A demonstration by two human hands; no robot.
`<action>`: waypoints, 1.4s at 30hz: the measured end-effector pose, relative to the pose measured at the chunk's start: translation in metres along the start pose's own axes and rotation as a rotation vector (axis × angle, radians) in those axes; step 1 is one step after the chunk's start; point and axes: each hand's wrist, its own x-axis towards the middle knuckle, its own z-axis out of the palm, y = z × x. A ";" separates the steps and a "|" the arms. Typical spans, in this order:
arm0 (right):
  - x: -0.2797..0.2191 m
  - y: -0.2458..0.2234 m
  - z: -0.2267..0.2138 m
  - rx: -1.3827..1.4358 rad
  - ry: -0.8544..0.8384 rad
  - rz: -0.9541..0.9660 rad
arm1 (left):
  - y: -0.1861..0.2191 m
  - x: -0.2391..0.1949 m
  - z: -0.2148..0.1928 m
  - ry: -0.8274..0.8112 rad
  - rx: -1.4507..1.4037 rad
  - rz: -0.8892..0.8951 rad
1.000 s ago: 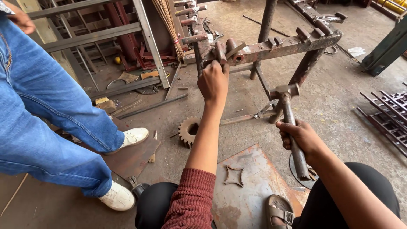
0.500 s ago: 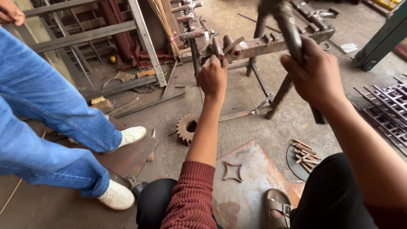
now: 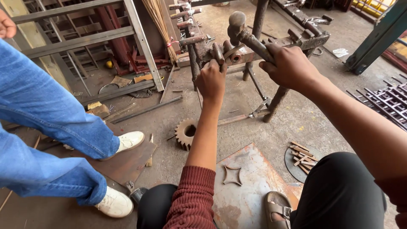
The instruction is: The person shapes metal strips by bending them in a jig using a hammer and by hand, then fits and aligns the curved pieces together on a metal plate template.
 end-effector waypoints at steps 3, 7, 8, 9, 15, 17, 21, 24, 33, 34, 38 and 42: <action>0.001 0.003 -0.001 0.019 -0.024 0.047 | -0.004 0.006 -0.001 -0.070 -0.016 -0.030; 0.000 -0.003 0.003 0.098 -0.079 0.124 | -0.009 0.008 -0.007 -0.071 -0.091 0.028; -0.001 -0.003 0.002 0.089 -0.038 0.100 | -0.010 0.009 -0.008 -0.069 -0.103 0.034; -0.004 -0.004 0.003 0.087 -0.002 0.080 | -0.013 0.007 -0.009 -0.076 -0.111 0.039; -0.016 -0.024 -0.014 0.153 0.015 0.120 | -0.007 0.003 0.002 0.165 -0.095 0.073; -0.025 -0.033 -0.031 0.299 0.029 0.194 | -0.004 0.001 0.001 0.140 -0.102 0.057; -0.037 -0.032 -0.071 0.428 0.318 0.135 | 0.005 0.001 -0.014 0.253 -0.076 0.051; -0.021 0.009 -0.084 0.569 0.636 -0.175 | 0.011 0.003 -0.021 0.187 -0.134 0.015; 0.000 0.035 -0.009 -0.228 0.139 -0.207 | 0.015 0.003 -0.022 0.162 -0.185 -0.005; -0.014 0.022 -0.017 -0.173 0.272 -0.250 | 0.014 0.001 -0.021 0.179 -0.178 0.010; -0.050 -0.014 -0.066 0.184 0.379 0.097 | 0.019 -0.005 -0.011 0.250 -0.214 0.000; -0.060 0.003 -0.087 0.357 0.498 -0.068 | 0.020 -0.006 -0.012 0.269 -0.257 0.008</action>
